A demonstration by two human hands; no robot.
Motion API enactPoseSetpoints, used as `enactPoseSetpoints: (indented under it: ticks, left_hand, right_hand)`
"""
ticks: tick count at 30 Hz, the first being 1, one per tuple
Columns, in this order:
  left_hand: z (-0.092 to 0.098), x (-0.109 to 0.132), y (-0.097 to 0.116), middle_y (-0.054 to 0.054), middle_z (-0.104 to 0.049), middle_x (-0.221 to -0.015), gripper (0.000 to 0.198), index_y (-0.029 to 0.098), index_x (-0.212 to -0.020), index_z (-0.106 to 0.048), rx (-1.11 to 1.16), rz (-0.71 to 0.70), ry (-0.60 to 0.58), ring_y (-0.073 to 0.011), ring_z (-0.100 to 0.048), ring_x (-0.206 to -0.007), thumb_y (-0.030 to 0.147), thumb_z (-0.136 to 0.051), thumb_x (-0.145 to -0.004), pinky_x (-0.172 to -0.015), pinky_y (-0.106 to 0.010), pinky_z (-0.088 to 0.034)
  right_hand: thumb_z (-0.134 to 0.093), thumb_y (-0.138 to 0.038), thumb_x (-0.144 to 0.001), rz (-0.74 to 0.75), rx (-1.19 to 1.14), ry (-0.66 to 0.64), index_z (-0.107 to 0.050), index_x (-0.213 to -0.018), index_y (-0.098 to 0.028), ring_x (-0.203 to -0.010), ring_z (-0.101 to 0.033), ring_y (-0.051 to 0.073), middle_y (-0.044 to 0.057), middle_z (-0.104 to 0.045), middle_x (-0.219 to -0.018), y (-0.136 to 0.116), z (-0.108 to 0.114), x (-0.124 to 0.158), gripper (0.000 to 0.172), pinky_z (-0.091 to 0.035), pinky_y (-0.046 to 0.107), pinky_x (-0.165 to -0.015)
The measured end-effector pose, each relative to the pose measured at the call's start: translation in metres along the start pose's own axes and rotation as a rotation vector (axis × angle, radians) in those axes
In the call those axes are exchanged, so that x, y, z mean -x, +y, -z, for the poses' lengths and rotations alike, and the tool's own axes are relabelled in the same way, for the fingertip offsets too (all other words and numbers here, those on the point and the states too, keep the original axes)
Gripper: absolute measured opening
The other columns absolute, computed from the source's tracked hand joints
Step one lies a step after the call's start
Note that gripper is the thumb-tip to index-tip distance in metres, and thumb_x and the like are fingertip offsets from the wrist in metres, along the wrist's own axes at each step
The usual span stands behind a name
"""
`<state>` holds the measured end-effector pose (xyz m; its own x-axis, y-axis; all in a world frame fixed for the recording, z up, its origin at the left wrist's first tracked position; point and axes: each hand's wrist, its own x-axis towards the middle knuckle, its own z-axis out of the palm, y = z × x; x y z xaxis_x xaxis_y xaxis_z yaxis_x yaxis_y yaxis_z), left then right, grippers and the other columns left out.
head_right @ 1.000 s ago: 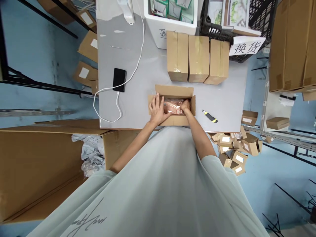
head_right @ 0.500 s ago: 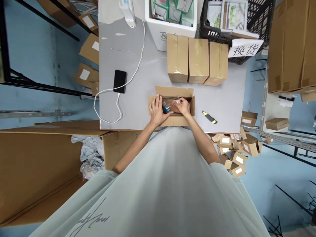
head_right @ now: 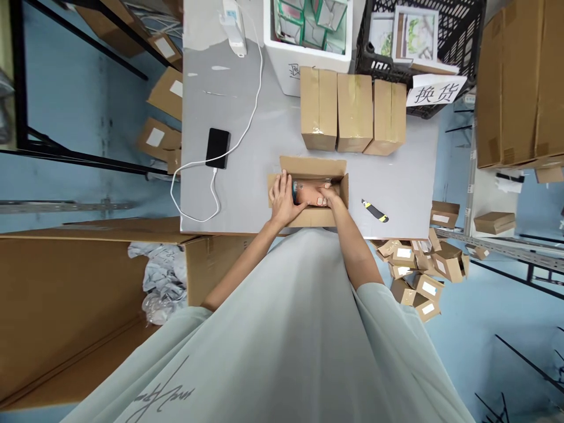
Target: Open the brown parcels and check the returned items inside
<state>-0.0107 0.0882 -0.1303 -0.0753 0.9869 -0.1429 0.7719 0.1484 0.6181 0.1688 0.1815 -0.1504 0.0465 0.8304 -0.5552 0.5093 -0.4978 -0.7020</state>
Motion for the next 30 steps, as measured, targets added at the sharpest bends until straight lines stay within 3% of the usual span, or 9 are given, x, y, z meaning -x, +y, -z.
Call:
enactPoseSetpoints:
  ticks: [6, 11, 15, 19, 21, 24, 27, 30]
  left_hand:
    - [-0.001, 0.001, -0.002, -0.026, -0.019, -0.197, 0.119, 0.010, -0.186, -0.034, -0.001, -0.012, 0.017, -0.0465, -0.017, -0.185, 0.078, -0.071, -0.097, -0.146, -0.067, -0.017]
    - [0.000, 0.001, -0.001, -0.027, -0.020, -0.196, 0.123, 0.011, -0.188, -0.028, 0.019, -0.011, 0.033, -0.0454, -0.017, -0.186, 0.083, -0.071, -0.098, -0.146, -0.067, -0.018]
    - [0.007, 0.000, -0.006, -0.029, -0.025, -0.195, 0.139, 0.012, -0.191, -0.016, 0.094, -0.002, 0.023, -0.0456, -0.019, -0.185, 0.083, -0.081, -0.092, -0.148, -0.066, -0.020]
    - [0.038, 0.001, -0.004, -0.025, -0.028, -0.196, 0.147, 0.022, -0.193, -0.007, 0.271, -0.058, 0.005, -0.0438, -0.030, -0.182, 0.081, -0.090, -0.087, -0.146, -0.062, -0.031]
    - [0.061, 0.004, 0.004, -0.020, -0.029, -0.196, 0.140, 0.026, -0.193, -0.016, 0.322, -0.141, -0.039, -0.0433, -0.034, -0.181, 0.080, -0.091, -0.088, -0.145, -0.059, -0.037]
    - [0.090, 0.010, 0.027, -0.014, -0.052, -0.186, 0.110, 0.030, -0.185, -0.045, 0.380, -0.264, -0.176, -0.0417, -0.052, -0.170, 0.073, -0.088, -0.093, -0.140, -0.057, -0.046]
    - [0.103, 0.015, 0.048, -0.012, -0.076, -0.159, 0.077, 0.032, -0.168, -0.069, 0.469, -0.318, -0.256, -0.0370, -0.075, -0.142, 0.065, -0.082, -0.099, -0.123, -0.050, -0.061]
    - [0.106, 0.019, 0.056, -0.010, -0.086, -0.125, 0.051, 0.028, -0.138, -0.088, 0.524, -0.311, -0.221, -0.0315, -0.083, -0.110, 0.060, -0.078, -0.100, -0.102, -0.043, -0.067]
  right_hand:
    - [-0.084, -0.017, -0.090, -0.087, -0.083, -0.106, -0.072, -0.098, -0.017, -0.087, -0.077, 0.022, 0.006, -0.082, -0.089, -0.008, -0.008, 0.010, 0.014, -0.069, 0.036, -0.086]
    - [-0.081, -0.017, -0.089, -0.017, -0.100, -0.112, -0.075, -0.105, -0.018, -0.103, -0.080, 0.022, 0.006, -0.085, -0.108, -0.025, -0.005, 0.029, 0.017, -0.066, 0.035, -0.101]
    - [-0.083, -0.032, -0.090, 0.204, 0.088, -0.049, -0.076, -0.111, -0.022, -0.113, -0.079, 0.030, 0.006, -0.085, -0.114, -0.031, 0.033, 0.061, 0.024, -0.063, 0.045, -0.112]
    - [-0.080, -0.041, -0.092, 0.410, -0.003, -0.063, -0.075, -0.122, -0.023, -0.122, -0.077, 0.032, 0.008, -0.083, -0.126, -0.025, 0.088, 0.099, 0.035, -0.061, 0.046, -0.117]
    - [-0.081, -0.050, -0.094, 0.473, -0.068, -0.102, -0.075, -0.123, -0.023, -0.123, -0.076, 0.032, 0.008, -0.082, -0.127, -0.022, 0.111, 0.117, 0.040, -0.061, 0.047, -0.117]
    - [-0.086, -0.060, -0.092, 0.533, -0.097, -0.155, -0.078, -0.122, -0.025, -0.122, -0.076, 0.032, 0.008, -0.081, -0.125, -0.023, 0.132, 0.137, 0.047, -0.061, 0.048, -0.116]
    - [-0.089, -0.063, -0.091, 0.559, -0.116, -0.182, -0.082, -0.126, -0.026, -0.124, -0.076, 0.033, 0.007, -0.080, -0.126, -0.029, 0.134, 0.151, 0.050, -0.061, 0.047, -0.115]
    - [-0.088, -0.062, -0.094, 0.558, -0.120, -0.182, -0.082, -0.129, -0.027, -0.126, -0.076, 0.033, 0.008, -0.081, -0.128, -0.038, 0.127, 0.161, 0.050, -0.062, 0.048, -0.116]
